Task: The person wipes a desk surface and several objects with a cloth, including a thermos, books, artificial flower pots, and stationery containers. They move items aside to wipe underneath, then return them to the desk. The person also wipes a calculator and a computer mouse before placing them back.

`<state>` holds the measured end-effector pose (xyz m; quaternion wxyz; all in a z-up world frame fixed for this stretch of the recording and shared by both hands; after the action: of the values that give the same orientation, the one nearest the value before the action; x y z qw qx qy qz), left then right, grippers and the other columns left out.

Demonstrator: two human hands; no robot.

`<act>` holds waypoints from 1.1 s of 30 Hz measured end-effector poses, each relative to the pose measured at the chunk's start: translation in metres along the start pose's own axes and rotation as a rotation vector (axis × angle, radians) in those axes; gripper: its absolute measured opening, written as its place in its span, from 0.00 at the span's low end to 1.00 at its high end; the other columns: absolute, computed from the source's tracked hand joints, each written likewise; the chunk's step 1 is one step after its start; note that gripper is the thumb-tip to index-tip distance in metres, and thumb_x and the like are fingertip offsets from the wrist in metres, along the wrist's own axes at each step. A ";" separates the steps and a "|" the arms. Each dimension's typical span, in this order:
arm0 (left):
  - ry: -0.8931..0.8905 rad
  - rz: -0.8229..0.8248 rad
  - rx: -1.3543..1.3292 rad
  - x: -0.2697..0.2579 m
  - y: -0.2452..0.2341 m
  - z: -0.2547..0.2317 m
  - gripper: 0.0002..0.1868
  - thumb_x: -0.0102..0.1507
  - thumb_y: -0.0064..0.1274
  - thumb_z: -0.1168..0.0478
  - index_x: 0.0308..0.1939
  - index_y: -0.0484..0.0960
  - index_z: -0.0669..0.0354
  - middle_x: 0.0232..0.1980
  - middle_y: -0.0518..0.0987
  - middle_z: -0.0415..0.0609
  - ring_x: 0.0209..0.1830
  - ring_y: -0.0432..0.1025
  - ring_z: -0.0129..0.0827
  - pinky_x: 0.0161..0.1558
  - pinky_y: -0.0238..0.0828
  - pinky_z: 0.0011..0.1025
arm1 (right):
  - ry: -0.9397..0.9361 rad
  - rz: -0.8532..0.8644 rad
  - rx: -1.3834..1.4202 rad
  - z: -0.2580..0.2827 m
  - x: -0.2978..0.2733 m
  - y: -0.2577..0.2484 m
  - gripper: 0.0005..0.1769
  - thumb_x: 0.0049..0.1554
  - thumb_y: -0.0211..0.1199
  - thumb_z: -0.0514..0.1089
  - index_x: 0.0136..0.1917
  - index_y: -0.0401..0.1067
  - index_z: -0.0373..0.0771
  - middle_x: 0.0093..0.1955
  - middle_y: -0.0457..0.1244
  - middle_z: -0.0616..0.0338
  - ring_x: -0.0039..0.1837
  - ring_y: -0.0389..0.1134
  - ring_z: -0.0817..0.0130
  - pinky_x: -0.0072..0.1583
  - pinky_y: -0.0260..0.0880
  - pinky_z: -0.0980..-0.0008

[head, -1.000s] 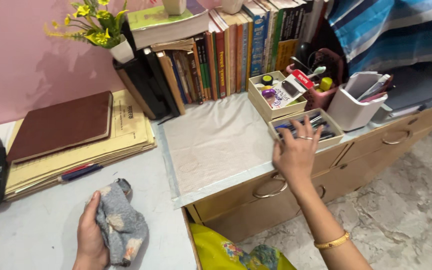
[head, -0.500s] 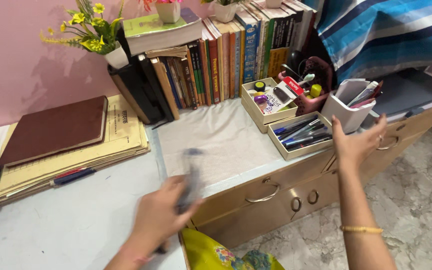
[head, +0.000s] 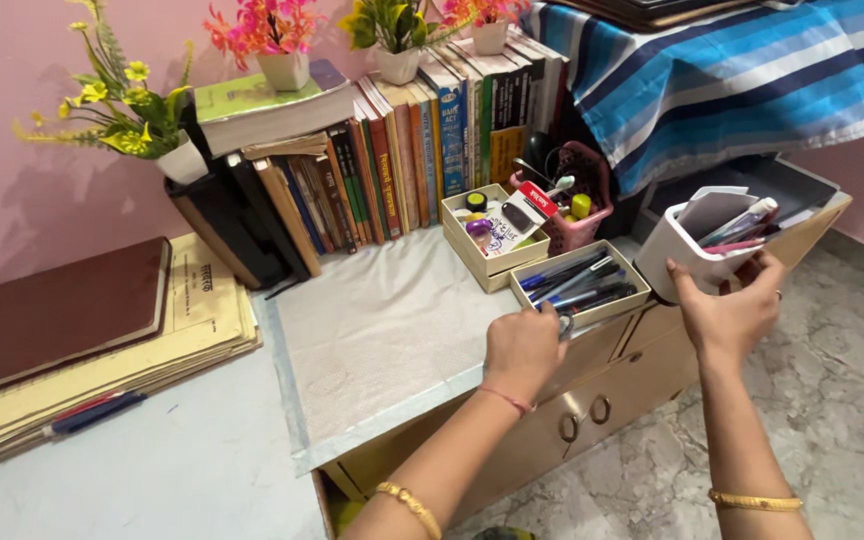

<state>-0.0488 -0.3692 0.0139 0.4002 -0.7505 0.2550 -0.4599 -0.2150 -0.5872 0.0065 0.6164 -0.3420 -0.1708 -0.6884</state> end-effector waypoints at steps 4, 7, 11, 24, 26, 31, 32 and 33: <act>0.019 -0.069 0.092 0.002 0.017 -0.004 0.07 0.58 0.57 0.58 0.29 0.86 0.56 0.29 0.83 0.52 0.29 0.81 0.43 0.30 0.77 0.39 | 0.012 -0.058 -0.186 0.010 -0.002 -0.012 0.48 0.49 0.88 0.55 0.69 0.64 0.32 0.62 0.68 0.44 0.62 0.71 0.51 0.60 0.72 0.55; 0.004 -0.041 0.105 0.008 0.028 -0.008 0.08 0.59 0.53 0.63 0.27 0.86 0.53 0.29 0.84 0.52 0.29 0.81 0.43 0.30 0.77 0.39 | -0.044 -0.097 -0.120 0.019 0.003 -0.021 0.45 0.51 0.86 0.54 0.67 0.63 0.30 0.67 0.67 0.43 0.66 0.72 0.53 0.63 0.76 0.62; -0.010 -0.024 0.053 0.027 0.048 -0.024 0.08 0.58 0.53 0.65 0.28 0.87 0.53 0.31 0.85 0.52 0.31 0.82 0.44 0.31 0.78 0.39 | -0.130 -0.086 -0.014 0.032 0.007 -0.024 0.46 0.53 0.87 0.52 0.69 0.61 0.29 0.67 0.67 0.43 0.68 0.72 0.55 0.66 0.76 0.61; -0.126 0.113 -0.132 -0.003 -0.017 0.029 0.24 0.54 0.62 0.55 0.52 0.76 0.57 0.38 0.84 0.56 0.38 0.80 0.51 0.39 0.76 0.48 | 0.052 0.209 0.413 0.078 -0.054 0.033 0.45 0.47 0.82 0.52 0.67 0.62 0.31 0.62 0.67 0.47 0.62 0.71 0.62 0.61 0.75 0.65; -0.141 -0.019 -0.181 -0.027 -0.051 0.055 0.23 0.55 0.61 0.53 0.53 0.80 0.54 0.40 0.85 0.55 0.38 0.81 0.50 0.40 0.77 0.46 | 0.043 0.263 0.368 0.094 -0.071 0.045 0.45 0.45 0.82 0.53 0.66 0.63 0.32 0.60 0.68 0.47 0.60 0.72 0.61 0.61 0.74 0.63; -0.279 -0.059 -0.136 -0.070 -0.098 0.094 0.20 0.57 0.60 0.47 0.49 0.82 0.52 0.41 0.85 0.53 0.39 0.80 0.51 0.40 0.76 0.45 | 0.002 0.297 0.105 0.126 -0.100 0.060 0.48 0.41 0.83 0.54 0.66 0.65 0.30 0.58 0.68 0.45 0.59 0.71 0.54 0.60 0.71 0.58; -0.300 -0.046 -0.132 -0.075 -0.103 0.098 0.21 0.58 0.60 0.47 0.50 0.82 0.51 0.41 0.85 0.53 0.39 0.80 0.51 0.40 0.76 0.45 | -0.034 0.268 0.086 0.131 -0.103 0.059 0.47 0.41 0.83 0.54 0.66 0.65 0.30 0.58 0.68 0.44 0.59 0.72 0.53 0.60 0.71 0.57; -0.304 -0.046 -0.128 -0.078 -0.108 0.100 0.20 0.58 0.60 0.46 0.49 0.83 0.51 0.41 0.85 0.53 0.40 0.80 0.51 0.40 0.76 0.45 | -0.071 0.238 0.066 0.135 -0.105 0.058 0.47 0.42 0.83 0.54 0.66 0.66 0.30 0.58 0.68 0.44 0.58 0.72 0.52 0.59 0.71 0.57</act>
<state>0.0074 -0.2149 0.0403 0.3749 -0.8410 0.2031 -0.3331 -0.1232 -0.4319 0.0194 0.6983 -0.3633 -0.1734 -0.5919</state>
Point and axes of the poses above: each hand's wrist, its own x-axis towards the middle knuckle, its own y-axis out of the palm, z = x × y, the point moved 6 cm from there along x, towards the middle knuckle
